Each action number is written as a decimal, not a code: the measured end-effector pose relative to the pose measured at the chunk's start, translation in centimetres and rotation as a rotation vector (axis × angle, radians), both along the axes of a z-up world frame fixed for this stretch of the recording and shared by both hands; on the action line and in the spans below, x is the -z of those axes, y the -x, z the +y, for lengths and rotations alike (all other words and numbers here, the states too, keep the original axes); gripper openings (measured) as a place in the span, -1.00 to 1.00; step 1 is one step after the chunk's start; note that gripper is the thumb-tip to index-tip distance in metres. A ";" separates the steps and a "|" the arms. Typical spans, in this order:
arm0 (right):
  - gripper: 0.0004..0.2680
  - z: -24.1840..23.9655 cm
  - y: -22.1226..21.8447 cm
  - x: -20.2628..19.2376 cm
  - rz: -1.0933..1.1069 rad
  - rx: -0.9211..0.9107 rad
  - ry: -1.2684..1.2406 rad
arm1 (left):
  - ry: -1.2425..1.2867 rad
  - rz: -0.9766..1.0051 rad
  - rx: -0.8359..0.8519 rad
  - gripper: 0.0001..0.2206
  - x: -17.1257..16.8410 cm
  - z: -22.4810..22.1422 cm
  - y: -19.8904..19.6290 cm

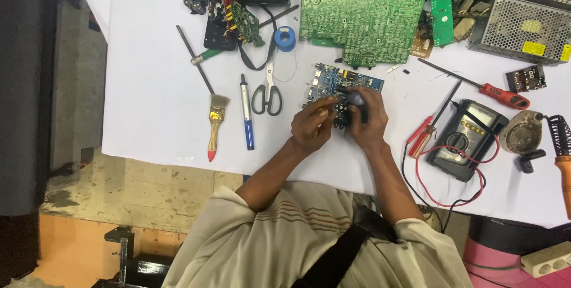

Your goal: The person uses a soldering iron and a desoldering pump to remove components from a blue circuit board. They repeatedly heat solder joints and extract molten solder, then flip the board to continue on the opposite side.

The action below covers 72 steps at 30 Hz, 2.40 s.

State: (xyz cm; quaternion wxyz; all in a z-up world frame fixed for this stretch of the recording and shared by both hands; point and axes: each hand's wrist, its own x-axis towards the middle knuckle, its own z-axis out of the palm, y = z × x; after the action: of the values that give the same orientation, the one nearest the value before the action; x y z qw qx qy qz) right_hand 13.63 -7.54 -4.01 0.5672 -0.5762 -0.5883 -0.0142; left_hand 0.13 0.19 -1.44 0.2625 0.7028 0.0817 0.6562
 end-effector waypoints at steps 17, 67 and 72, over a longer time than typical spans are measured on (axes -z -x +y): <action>-0.67 -0.2 -0.3 2.3 -0.027 0.009 0.036 | -0.016 0.017 -0.014 -0.58 1.9 0.0 -0.3; -0.61 -1.5 -1.1 2.2 -0.013 0.116 0.080 | 0.080 0.037 0.080 -0.55 1.0 -0.7 0.0; -0.62 -1.6 -1.4 3.1 -0.041 0.147 0.096 | 0.068 0.047 0.091 -0.54 0.3 -1.0 -0.1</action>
State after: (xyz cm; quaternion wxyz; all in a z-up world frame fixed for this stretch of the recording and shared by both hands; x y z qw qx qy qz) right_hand 15.02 -9.19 -7.15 0.5243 -0.6439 -0.5559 -0.0394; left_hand 0.20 -0.78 -1.78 0.3136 0.7117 0.0779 0.6238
